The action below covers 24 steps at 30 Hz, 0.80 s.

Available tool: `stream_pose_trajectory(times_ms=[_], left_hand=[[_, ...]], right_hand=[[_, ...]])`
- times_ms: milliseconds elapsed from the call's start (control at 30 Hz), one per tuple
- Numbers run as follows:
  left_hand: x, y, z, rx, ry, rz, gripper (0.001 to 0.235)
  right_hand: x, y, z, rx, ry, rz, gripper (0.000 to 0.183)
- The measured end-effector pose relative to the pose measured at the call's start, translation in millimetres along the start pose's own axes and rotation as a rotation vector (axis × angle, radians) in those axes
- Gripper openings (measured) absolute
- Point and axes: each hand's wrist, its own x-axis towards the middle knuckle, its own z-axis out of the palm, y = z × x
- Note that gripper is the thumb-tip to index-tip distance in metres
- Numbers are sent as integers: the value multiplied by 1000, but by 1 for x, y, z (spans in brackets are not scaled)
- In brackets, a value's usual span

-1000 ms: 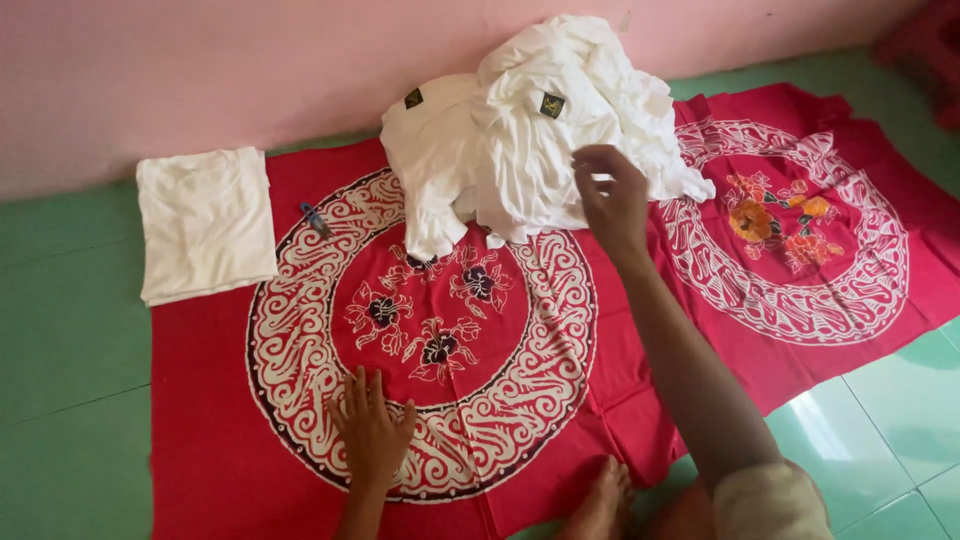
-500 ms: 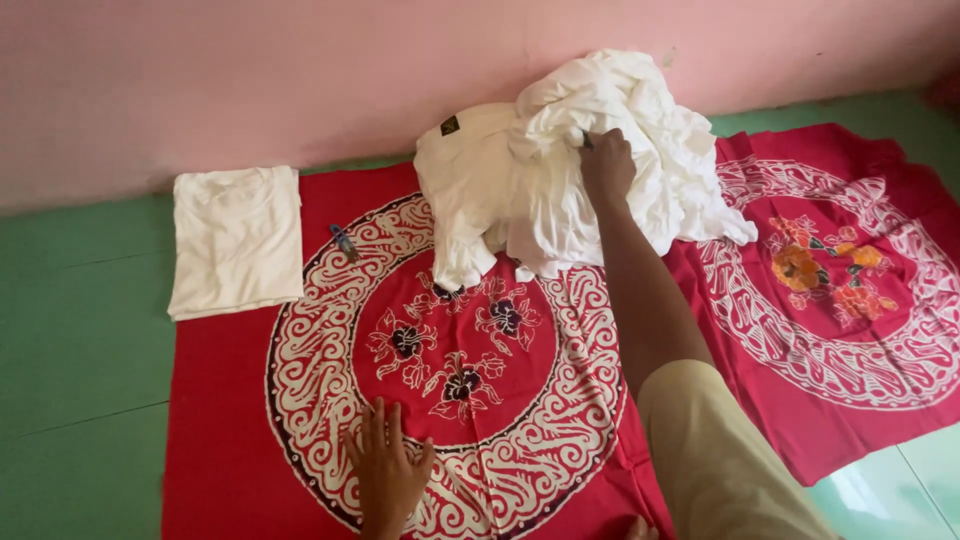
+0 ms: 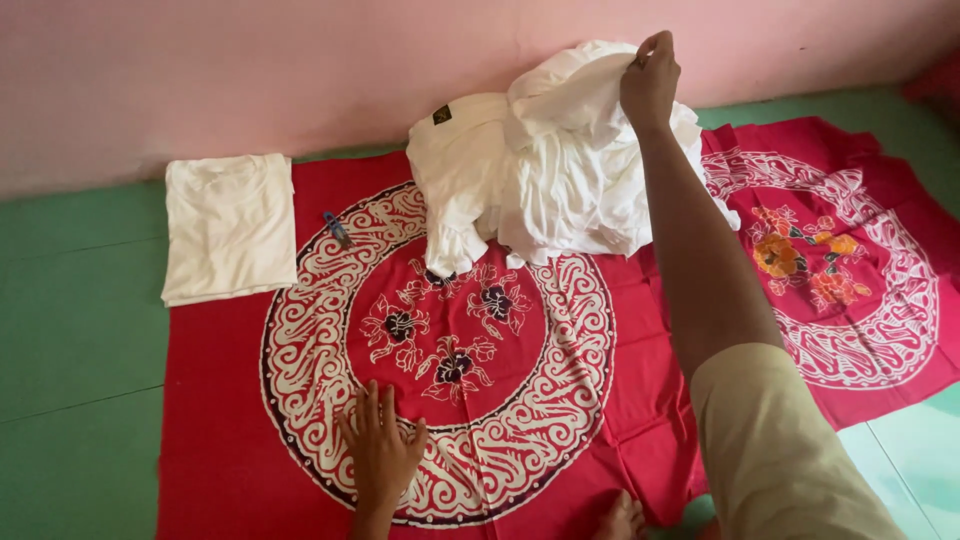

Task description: The person folds a white t-shirt on a red patterned mat, smoothing it out and folding it into a compact rectangle. They then place the folded shirt aside and pick up another white t-shirt to repeat the folding process.

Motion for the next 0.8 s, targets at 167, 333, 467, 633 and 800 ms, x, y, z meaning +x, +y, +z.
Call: stream_pose_trajectory(times_ms=[167, 333, 467, 633, 800], left_hand=[[1, 2, -2, -4, 7, 13, 83], [0, 2, -1, -15, 37, 33, 82], [5, 4, -5, -30, 19, 22, 81], [1, 5, -14, -43, 15, 34, 81], [-3, 15, -30, -104, 148, 26, 74]], right_hand=[[6, -64, -36, -82, -95, 115, 35], [-16, -81, -52, 0, -218, 301, 48], [-66, -127, -66, 165, -277, 457, 26], [-129, -192, -96, 730, 124, 746, 69], [-158, -196, -99, 815, -40, 549, 39]])
